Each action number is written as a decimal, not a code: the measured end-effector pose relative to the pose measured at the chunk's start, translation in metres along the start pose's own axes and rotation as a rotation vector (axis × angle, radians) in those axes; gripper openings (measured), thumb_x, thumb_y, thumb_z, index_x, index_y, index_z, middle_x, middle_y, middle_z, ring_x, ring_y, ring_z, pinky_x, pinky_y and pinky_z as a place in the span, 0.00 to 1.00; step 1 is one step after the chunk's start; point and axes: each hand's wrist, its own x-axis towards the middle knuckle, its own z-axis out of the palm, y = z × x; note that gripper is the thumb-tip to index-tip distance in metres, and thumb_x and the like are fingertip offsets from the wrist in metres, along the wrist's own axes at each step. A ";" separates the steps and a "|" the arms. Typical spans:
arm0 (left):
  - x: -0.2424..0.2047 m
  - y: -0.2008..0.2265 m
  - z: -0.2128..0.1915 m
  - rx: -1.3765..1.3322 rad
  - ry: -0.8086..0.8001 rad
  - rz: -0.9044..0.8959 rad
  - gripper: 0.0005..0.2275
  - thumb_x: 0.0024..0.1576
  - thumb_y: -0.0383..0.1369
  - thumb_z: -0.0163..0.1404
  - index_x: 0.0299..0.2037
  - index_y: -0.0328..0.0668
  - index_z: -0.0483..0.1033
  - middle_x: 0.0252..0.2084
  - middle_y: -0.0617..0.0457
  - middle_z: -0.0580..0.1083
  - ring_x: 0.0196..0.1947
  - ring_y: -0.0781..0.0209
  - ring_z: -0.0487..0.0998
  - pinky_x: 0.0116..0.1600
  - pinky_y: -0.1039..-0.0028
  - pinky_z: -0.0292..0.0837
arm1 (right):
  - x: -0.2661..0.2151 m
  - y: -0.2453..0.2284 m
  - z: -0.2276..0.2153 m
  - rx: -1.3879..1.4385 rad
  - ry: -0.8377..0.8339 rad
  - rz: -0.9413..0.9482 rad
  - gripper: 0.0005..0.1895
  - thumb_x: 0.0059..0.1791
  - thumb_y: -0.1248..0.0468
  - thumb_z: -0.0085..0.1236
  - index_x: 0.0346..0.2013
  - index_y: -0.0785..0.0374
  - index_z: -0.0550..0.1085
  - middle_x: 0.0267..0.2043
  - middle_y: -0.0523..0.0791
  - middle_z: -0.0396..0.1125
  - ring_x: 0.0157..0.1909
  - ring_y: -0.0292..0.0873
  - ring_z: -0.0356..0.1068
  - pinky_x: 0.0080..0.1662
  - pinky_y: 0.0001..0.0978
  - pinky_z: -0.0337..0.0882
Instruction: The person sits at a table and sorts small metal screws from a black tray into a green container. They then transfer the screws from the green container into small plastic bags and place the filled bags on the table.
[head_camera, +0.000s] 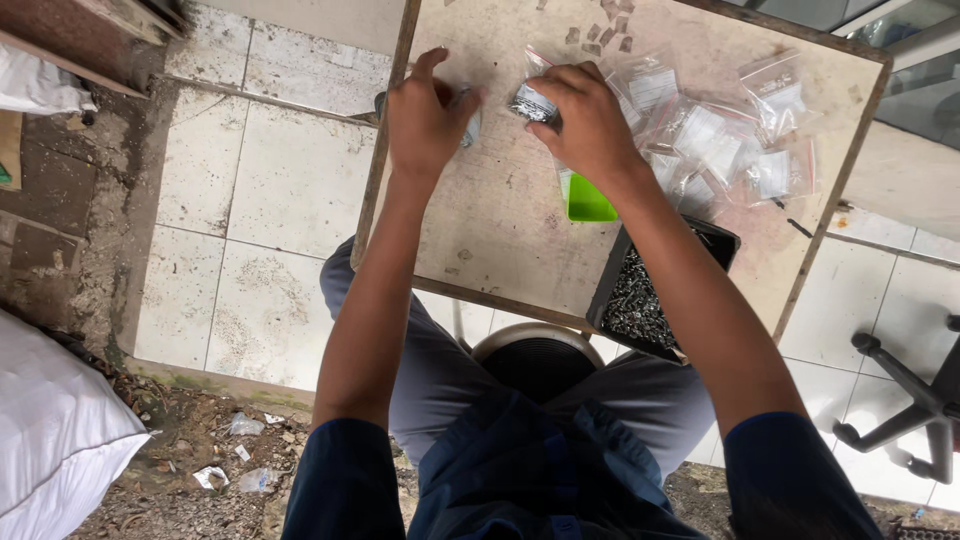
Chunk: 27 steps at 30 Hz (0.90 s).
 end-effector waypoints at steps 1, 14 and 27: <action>0.003 0.006 0.000 -0.003 0.007 0.002 0.28 0.55 0.44 0.70 0.61 0.40 0.76 0.24 0.61 0.80 0.24 0.63 0.82 0.35 0.65 0.79 | -0.001 -0.003 -0.001 -0.005 0.002 -0.007 0.32 0.43 0.64 0.81 0.60 0.69 0.80 0.55 0.51 0.75 0.57 0.55 0.67 0.59 0.46 0.72; 0.030 -0.004 0.006 -0.212 0.033 -0.155 0.28 0.53 0.38 0.70 0.65 0.57 0.74 0.31 0.59 0.83 0.36 0.70 0.86 0.53 0.74 0.82 | -0.013 -0.016 0.002 -0.045 -0.036 0.078 0.33 0.51 0.65 0.71 0.69 0.67 0.70 0.65 0.55 0.63 0.65 0.60 0.61 0.61 0.55 0.72; -0.017 0.011 0.023 0.503 -0.081 0.633 0.26 0.76 0.48 0.38 0.75 0.36 0.66 0.77 0.37 0.61 0.78 0.36 0.59 0.73 0.46 0.66 | -0.007 -0.043 -0.021 -0.161 0.058 0.113 0.34 0.44 0.65 0.81 0.59 0.68 0.71 0.60 0.55 0.60 0.60 0.58 0.64 0.61 0.49 0.72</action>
